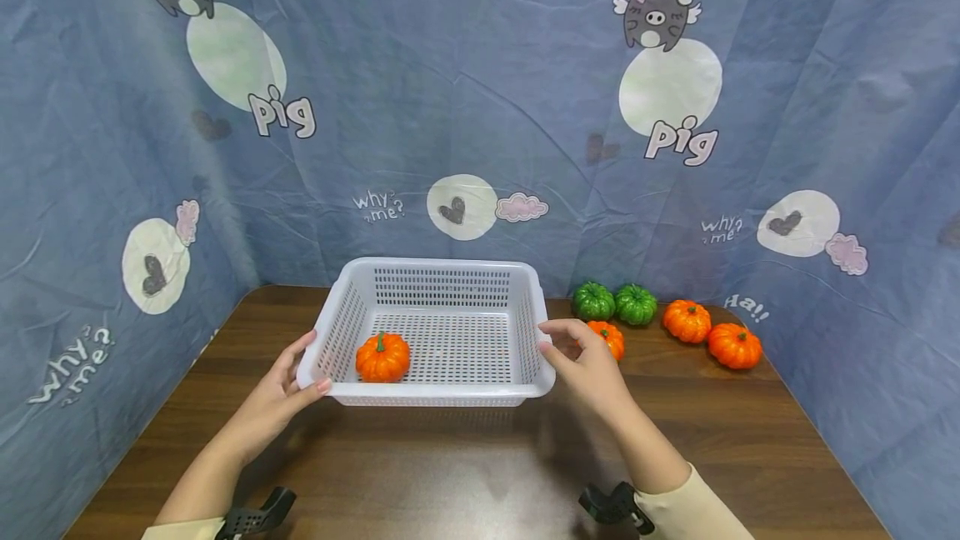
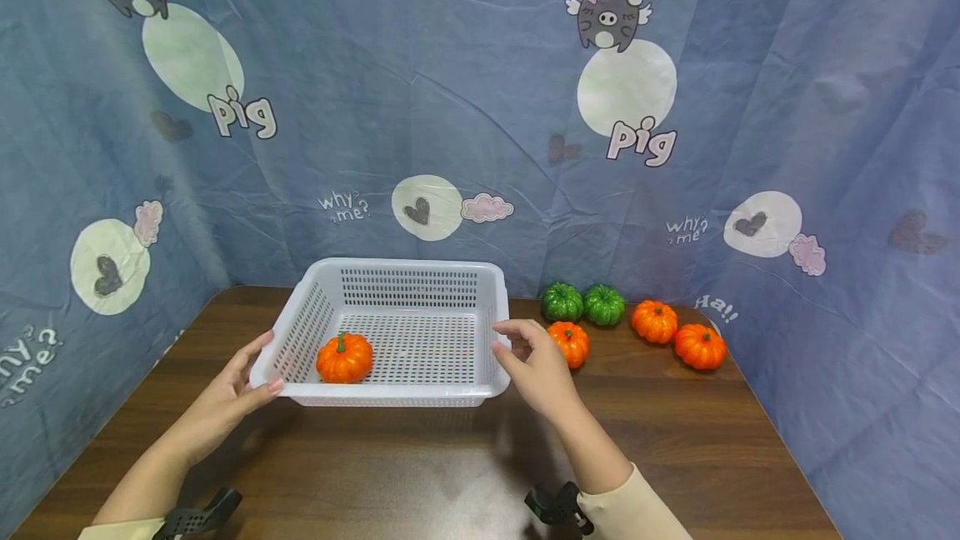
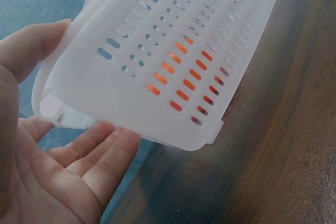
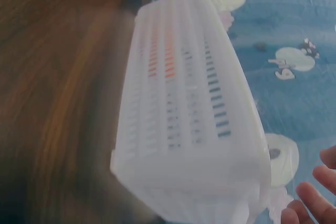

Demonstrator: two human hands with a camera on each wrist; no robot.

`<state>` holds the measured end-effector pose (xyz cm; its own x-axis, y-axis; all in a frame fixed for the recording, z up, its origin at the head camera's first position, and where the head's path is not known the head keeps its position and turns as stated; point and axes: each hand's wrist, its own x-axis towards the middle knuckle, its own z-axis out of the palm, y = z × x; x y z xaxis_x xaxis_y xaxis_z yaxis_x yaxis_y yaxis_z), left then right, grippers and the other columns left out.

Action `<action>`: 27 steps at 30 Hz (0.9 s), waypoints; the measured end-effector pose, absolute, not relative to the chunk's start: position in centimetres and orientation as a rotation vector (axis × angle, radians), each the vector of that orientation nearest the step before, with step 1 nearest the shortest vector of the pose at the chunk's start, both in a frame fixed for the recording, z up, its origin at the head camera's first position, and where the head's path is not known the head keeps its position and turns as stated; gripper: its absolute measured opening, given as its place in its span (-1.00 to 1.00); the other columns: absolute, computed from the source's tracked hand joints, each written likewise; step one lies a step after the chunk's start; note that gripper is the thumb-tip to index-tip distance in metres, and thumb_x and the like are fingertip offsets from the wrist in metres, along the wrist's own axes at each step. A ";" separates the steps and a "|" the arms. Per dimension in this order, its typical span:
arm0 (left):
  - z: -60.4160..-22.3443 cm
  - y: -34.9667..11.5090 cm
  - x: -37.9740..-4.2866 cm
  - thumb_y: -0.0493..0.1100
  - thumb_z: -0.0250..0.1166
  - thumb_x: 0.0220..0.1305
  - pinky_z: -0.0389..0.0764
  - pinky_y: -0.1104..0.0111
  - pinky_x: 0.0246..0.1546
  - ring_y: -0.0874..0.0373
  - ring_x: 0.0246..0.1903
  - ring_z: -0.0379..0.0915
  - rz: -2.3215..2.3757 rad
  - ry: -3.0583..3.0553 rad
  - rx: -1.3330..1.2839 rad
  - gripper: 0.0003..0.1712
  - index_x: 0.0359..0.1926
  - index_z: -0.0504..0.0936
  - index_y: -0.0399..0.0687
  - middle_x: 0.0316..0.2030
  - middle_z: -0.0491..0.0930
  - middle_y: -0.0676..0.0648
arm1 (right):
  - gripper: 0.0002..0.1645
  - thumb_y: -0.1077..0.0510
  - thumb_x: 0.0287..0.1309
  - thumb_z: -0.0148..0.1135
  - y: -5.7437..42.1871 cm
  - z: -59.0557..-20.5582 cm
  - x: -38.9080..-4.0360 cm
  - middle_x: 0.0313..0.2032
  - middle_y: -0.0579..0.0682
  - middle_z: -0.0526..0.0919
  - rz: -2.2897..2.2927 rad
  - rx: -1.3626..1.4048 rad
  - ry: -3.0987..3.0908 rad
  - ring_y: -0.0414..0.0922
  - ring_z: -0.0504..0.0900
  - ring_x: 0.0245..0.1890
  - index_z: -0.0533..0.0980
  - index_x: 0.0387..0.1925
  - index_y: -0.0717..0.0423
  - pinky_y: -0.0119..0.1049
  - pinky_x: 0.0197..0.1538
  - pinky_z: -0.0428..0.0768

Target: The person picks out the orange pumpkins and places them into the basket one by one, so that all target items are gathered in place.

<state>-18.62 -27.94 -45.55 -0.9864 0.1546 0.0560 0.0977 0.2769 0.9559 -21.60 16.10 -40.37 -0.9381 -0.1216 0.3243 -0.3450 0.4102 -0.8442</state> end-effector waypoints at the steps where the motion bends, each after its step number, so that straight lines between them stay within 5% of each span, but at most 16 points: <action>1: -45.6 -28.0 -18.6 -0.19 0.27 0.39 0.45 0.61 -0.01 0.34 0.15 0.33 1.848 2.470 0.246 0.02 0.60 -0.23 -0.01 0.44 0.02 -0.43 | -0.70 0.25 0.22 0.37 16.4 -40.4 -21.6 -0.11 0.14 0.66 1.548 0.401 -2.443 -0.03 0.61 -0.22 0.63 0.00 0.18 -0.27 -0.17 0.60; 12: -45.9 -28.1 -18.6 -0.19 0.27 0.40 0.44 0.63 0.00 0.46 0.10 0.33 1.864 2.454 0.255 0.01 0.59 -0.23 -0.02 0.44 0.01 -0.42 | -0.72 0.21 0.26 0.35 19.3 -41.9 -22.0 -0.05 0.13 0.66 1.499 0.294 -2.400 0.06 0.64 -0.09 0.63 -0.01 0.14 -0.33 -0.11 0.63; 19: -45.8 -28.0 -18.7 -0.19 0.26 0.40 0.43 0.63 0.00 0.48 0.08 0.33 1.863 2.454 0.256 0.01 0.59 -0.24 -0.02 0.44 0.00 -0.43 | -0.71 0.23 0.29 0.30 21.0 -42.6 -22.5 0.00 0.14 0.68 1.522 0.168 -2.377 -0.07 0.59 -0.04 0.62 0.02 0.22 -0.47 -0.08 0.56; 27: -45.8 -28.0 -18.6 -0.19 0.26 0.40 0.43 0.63 0.00 0.48 0.09 0.32 1.870 2.448 0.253 0.01 0.59 -0.24 -0.02 0.45 0.01 -0.42 | -0.69 0.26 0.28 0.31 22.5 -43.7 -23.6 -0.04 0.21 0.68 1.460 0.075 -2.378 0.06 0.60 0.02 0.60 0.02 0.29 -0.40 -0.06 0.54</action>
